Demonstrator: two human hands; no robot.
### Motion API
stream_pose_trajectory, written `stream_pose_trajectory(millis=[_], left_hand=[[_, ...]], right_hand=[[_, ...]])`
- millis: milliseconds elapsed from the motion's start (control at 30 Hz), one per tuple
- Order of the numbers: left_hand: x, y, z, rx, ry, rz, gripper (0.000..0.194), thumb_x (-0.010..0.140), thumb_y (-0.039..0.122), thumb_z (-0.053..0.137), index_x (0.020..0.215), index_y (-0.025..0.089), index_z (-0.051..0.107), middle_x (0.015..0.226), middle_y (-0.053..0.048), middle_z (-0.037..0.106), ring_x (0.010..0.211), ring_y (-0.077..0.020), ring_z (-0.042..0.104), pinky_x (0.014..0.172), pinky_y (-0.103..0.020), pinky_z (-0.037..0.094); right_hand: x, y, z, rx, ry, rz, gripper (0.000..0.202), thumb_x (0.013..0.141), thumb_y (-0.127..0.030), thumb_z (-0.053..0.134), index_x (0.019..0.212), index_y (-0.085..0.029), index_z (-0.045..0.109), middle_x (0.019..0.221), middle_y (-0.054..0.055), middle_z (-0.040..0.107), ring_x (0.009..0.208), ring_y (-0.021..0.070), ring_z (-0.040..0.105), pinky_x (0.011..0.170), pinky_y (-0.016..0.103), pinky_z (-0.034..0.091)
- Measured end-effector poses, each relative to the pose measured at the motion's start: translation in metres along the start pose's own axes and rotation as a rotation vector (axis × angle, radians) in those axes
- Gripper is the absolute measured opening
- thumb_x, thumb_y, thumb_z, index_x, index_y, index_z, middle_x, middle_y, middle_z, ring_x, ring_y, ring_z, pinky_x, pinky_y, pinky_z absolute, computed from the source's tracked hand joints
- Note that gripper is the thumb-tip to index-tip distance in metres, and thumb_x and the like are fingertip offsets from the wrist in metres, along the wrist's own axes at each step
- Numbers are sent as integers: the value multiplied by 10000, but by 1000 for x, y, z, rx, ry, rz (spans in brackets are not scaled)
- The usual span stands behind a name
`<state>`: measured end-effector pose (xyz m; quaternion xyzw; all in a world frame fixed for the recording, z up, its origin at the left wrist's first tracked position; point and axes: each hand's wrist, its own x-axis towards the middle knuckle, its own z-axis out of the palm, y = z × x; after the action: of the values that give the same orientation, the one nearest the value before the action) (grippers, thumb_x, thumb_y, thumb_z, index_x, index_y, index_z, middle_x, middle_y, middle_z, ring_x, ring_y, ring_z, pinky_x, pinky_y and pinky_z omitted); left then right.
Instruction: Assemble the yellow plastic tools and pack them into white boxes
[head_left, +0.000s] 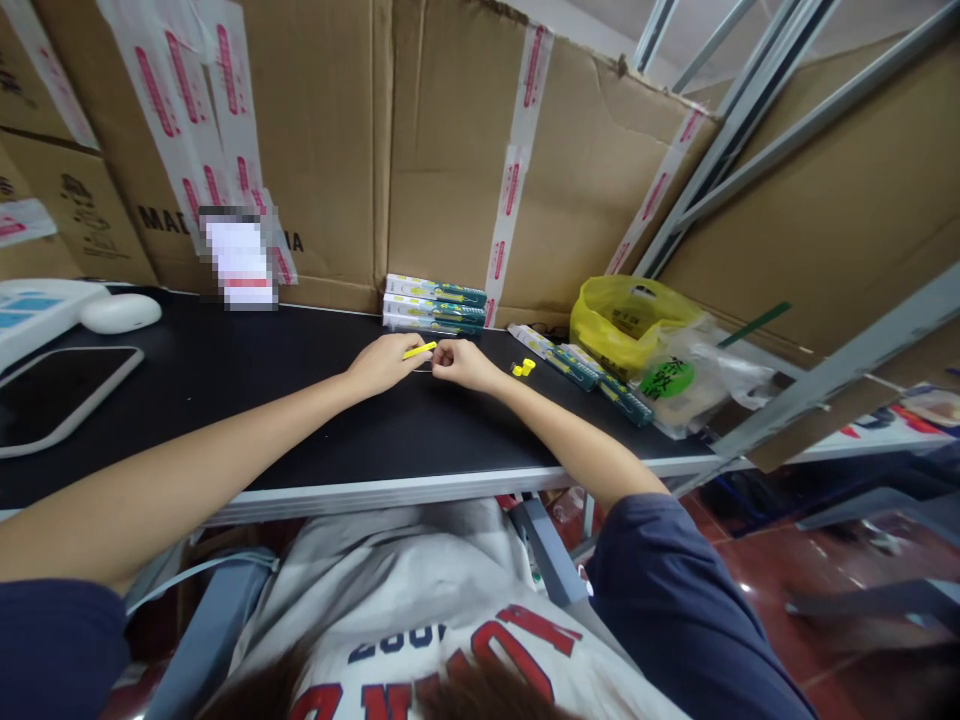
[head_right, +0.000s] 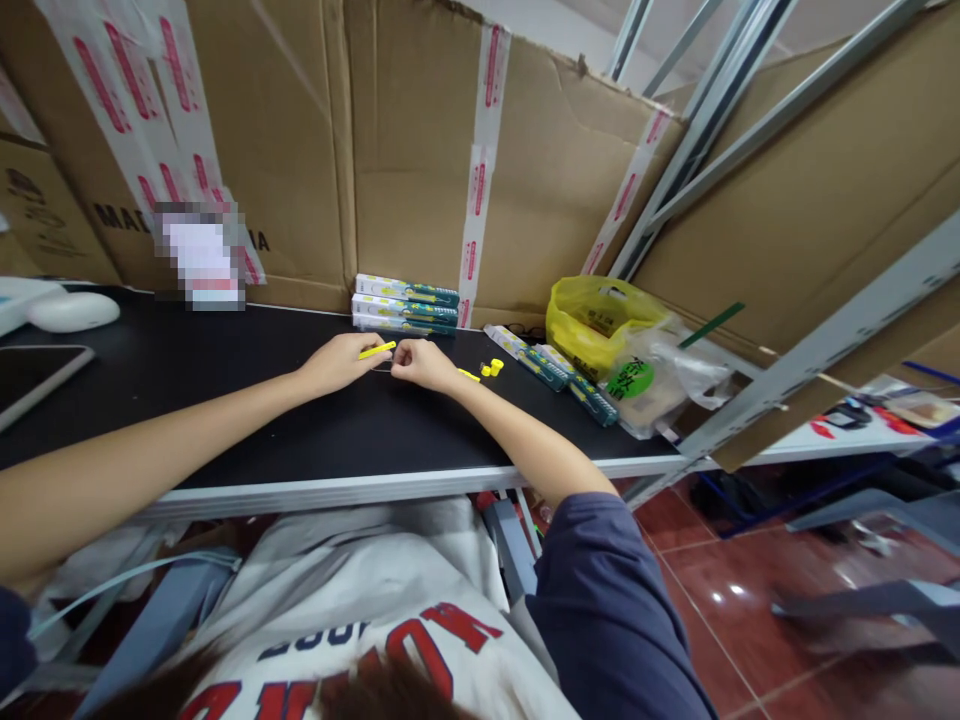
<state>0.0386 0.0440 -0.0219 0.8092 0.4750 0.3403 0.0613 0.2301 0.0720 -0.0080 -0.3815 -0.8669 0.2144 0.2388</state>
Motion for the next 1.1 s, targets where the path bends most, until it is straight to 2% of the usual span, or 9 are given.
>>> stream_pose_trajectory(millis=[133, 333, 533, 667, 933, 1100], left_hand=[[0, 1, -1, -16, 12, 24, 259, 890, 390, 460, 743, 209, 572, 699, -34, 629, 635, -188, 549, 575, -286, 342], [-1, 4, -4, -60, -58, 50, 323, 898, 447, 450, 683, 214, 512, 624, -11, 581, 574, -171, 513, 558, -285, 335], [-1, 8, -7, -235, -127, -18, 372, 895, 514, 481, 732, 194, 579, 720, -42, 723, 688, -192, 648, 661, -286, 432], [-1, 9, -7, -268, -127, -34, 371, 878, 524, 507, 738, 190, 587, 713, -48, 722, 695, -192, 656, 676, -286, 448], [2, 4, -5, -157, -168, 5, 335, 848, 477, 481, 757, 178, 600, 754, -41, 690, 705, -185, 607, 668, -284, 412], [1, 3, -4, -91, -177, 23, 309, 839, 461, 490, 771, 181, 601, 709, -19, 654, 663, -170, 566, 630, -266, 376]], right_hand=[[1, 2, 7, 82, 12, -27, 74, 719, -200, 595, 759, -137, 593, 629, -40, 553, 582, 87, 467, 582, 211, 344], [3, 7, 6, 333, 20, -83, 269, 757, -314, 684, 850, -176, 473, 630, -65, 538, 562, 84, 491, 540, 197, 390], [-1, 0, 7, 464, -109, -35, 290, 822, -287, 661, 881, -206, 389, 777, -12, 666, 519, 74, 558, 373, 141, 381], [-1, -1, 6, 515, -114, -1, 248, 848, -215, 632, 859, -204, 384, 719, -30, 645, 522, 75, 578, 372, 133, 434], [-3, -2, -5, 616, -73, 87, 205, 795, -124, 605, 783, -189, 411, 626, -53, 626, 509, 76, 590, 401, 152, 505], [-2, 2, -10, 517, -100, 77, 183, 784, -129, 625, 743, -174, 451, 601, -47, 605, 512, 71, 586, 412, 150, 513]])
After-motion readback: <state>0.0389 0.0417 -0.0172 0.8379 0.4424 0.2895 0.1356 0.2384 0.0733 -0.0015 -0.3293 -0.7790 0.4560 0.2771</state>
